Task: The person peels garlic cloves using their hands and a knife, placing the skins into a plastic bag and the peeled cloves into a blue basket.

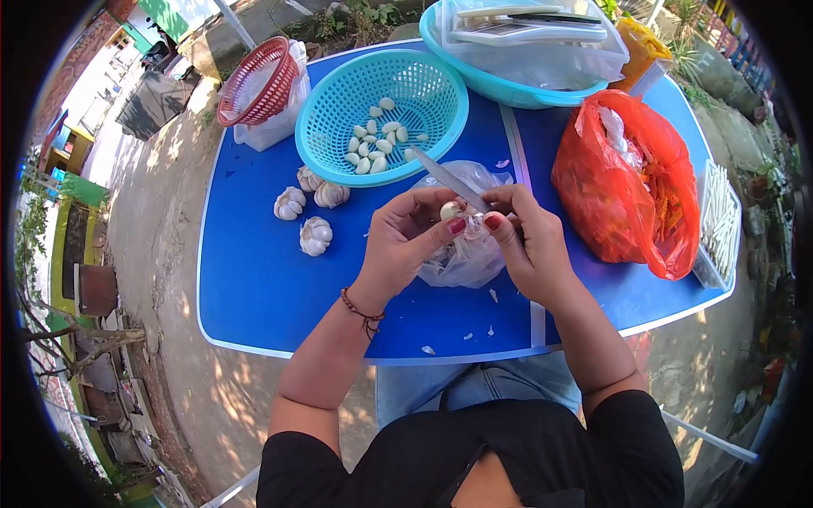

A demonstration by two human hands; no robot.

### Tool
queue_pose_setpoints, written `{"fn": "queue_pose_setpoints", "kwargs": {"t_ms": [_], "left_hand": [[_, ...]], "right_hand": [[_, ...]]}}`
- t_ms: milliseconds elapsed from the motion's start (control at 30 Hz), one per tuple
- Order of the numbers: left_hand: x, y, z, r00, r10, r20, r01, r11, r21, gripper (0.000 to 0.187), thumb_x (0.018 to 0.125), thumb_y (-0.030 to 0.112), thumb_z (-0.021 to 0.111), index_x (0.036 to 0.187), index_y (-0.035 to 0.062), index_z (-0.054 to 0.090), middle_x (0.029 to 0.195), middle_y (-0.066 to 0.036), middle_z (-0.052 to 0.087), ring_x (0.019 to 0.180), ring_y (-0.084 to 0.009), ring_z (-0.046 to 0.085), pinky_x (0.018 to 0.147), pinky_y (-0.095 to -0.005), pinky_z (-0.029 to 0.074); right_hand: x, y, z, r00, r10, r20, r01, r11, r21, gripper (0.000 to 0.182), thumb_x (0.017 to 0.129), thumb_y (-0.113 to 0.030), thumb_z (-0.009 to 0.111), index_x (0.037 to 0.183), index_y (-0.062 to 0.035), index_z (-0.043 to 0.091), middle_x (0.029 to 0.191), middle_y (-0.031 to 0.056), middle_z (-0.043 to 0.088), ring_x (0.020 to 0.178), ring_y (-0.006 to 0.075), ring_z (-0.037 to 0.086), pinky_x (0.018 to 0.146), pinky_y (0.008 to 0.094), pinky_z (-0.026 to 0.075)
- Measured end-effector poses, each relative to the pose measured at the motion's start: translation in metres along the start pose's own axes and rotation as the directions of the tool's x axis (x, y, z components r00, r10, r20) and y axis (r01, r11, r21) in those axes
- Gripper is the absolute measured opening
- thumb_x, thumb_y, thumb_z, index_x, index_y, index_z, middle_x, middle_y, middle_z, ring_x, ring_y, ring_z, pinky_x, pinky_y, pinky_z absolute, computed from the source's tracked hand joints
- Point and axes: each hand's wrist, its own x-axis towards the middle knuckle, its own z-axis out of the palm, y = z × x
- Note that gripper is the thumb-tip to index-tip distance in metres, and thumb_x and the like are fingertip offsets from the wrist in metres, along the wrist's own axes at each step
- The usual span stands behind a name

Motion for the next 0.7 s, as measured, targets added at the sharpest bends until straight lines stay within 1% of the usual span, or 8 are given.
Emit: {"fn": "queue_pose_setpoints", "kwargs": {"t_ms": [67, 133, 200, 300, 433, 533, 600, 700], "left_hand": [[0.0, 0.003, -0.001, 0.999, 0.038, -0.012, -0.036, 0.991, 0.125, 0.032, 0.081, 0.001, 0.07, 0.111, -0.0026, 0.059, 0.101, -0.011, 0.066, 0.093, -0.0146, 0.064, 0.082, -0.027, 0.053], [-0.001, 0.001, -0.001, 0.996, 0.086, -0.007, -0.085, 0.989, 0.124, 0.03, 0.081, -0.001, 0.069, 0.109, -0.0028, 0.058, 0.102, -0.011, 0.066, 0.094, -0.0155, 0.064, 0.083, -0.0277, 0.054], [-0.001, -0.003, -0.003, 0.988, 0.153, 0.0, -0.151, 0.975, 0.161, 0.03, 0.081, -0.004, 0.068, 0.109, -0.0028, 0.059, 0.104, -0.012, 0.065, 0.095, -0.017, 0.064, 0.082, -0.0287, 0.055], [-0.003, -0.001, -0.001, 0.988, 0.152, -0.041, -0.143, 0.977, 0.16, 0.027, 0.078, -0.01, 0.067, 0.104, -0.0027, 0.062, 0.104, -0.011, 0.065, 0.093, -0.016, 0.065, 0.08, -0.0278, 0.056], [-0.004, -0.002, -0.006, 0.986, 0.166, -0.025, -0.159, 0.971, 0.179, 0.029, 0.08, -0.007, 0.067, 0.107, -0.0023, 0.061, 0.104, -0.012, 0.065, 0.096, -0.0175, 0.064, 0.083, -0.0289, 0.055], [-0.004, -0.003, -0.005, 0.985, 0.168, -0.029, -0.161, 0.972, 0.174, 0.027, 0.08, -0.008, 0.067, 0.106, -0.003, 0.062, 0.103, -0.012, 0.066, 0.095, -0.0172, 0.065, 0.082, -0.0288, 0.055], [-0.005, -0.004, -0.005, 0.982, 0.184, -0.032, -0.175, 0.967, 0.185, 0.027, 0.08, -0.008, 0.067, 0.106, -0.0036, 0.062, 0.101, -0.011, 0.067, 0.093, -0.0169, 0.065, 0.081, -0.0286, 0.055], [-0.006, -0.004, -0.006, 0.986, 0.156, -0.056, -0.139, 0.964, 0.225, 0.028, 0.079, -0.008, 0.068, 0.106, -0.0042, 0.061, 0.099, -0.011, 0.067, 0.09, -0.0165, 0.066, 0.08, -0.0284, 0.056]], "right_hand": [[-0.002, -0.001, 0.002, 0.999, 0.008, 0.036, -0.009, 1.0, 0.024, 0.035, 0.094, -0.025, 0.055, 0.12, -0.0025, 0.049, 0.08, 0.0146, 0.061, 0.068, 0.0276, 0.063, 0.062, 0.0333, 0.049], [-0.002, -0.004, 0.0, 0.996, 0.008, 0.089, -0.012, 0.999, 0.04, 0.038, 0.093, -0.026, 0.057, 0.124, -0.0058, 0.047, 0.079, 0.014, 0.061, 0.067, 0.0271, 0.063, 0.061, 0.0328, 0.049], [-0.001, -0.01, -0.002, 0.993, -0.021, 0.117, 0.025, 0.999, -0.031, 0.037, 0.092, -0.026, 0.057, 0.123, -0.0073, 0.049, 0.081, 0.0137, 0.062, 0.067, 0.0267, 0.064, 0.06, 0.0328, 0.049], [0.0, -0.01, -0.001, 0.987, -0.118, 0.108, 0.125, 0.991, -0.056, 0.036, 0.091, -0.026, 0.059, 0.122, -0.0085, 0.051, 0.086, 0.0128, 0.063, 0.067, 0.026, 0.064, 0.059, 0.0329, 0.05], [0.001, -0.004, 0.005, 0.976, -0.212, 0.045, 0.214, 0.975, -0.055, 0.035, 0.09, -0.024, 0.059, 0.122, -0.0103, 0.054, 0.091, 0.0119, 0.064, 0.067, 0.0267, 0.064, 0.058, 0.0334, 0.05], [0.001, -0.008, 0.002, 0.978, -0.19, 0.084, 0.199, 0.973, -0.115, 0.036, 0.089, -0.022, 0.06, 0.123, -0.0118, 0.056, 0.09, 0.0119, 0.064, 0.067, 0.0275, 0.063, 0.057, 0.0334, 0.049], [0.001, -0.008, 0.003, 0.979, -0.189, 0.072, 0.195, 0.976, -0.092, 0.035, 0.089, -0.02, 0.061, 0.122, -0.0121, 0.057, 0.089, 0.0118, 0.063, 0.067, 0.028, 0.063, 0.057, 0.0334, 0.049], [0.001, -0.01, 0.003, 0.983, -0.171, 0.064, 0.176, 0.981, -0.078, 0.032, 0.088, -0.017, 0.061, 0.12, -0.011, 0.059, 0.088, 0.0118, 0.063, 0.067, 0.0275, 0.062, 0.056, 0.0327, 0.049]]}}
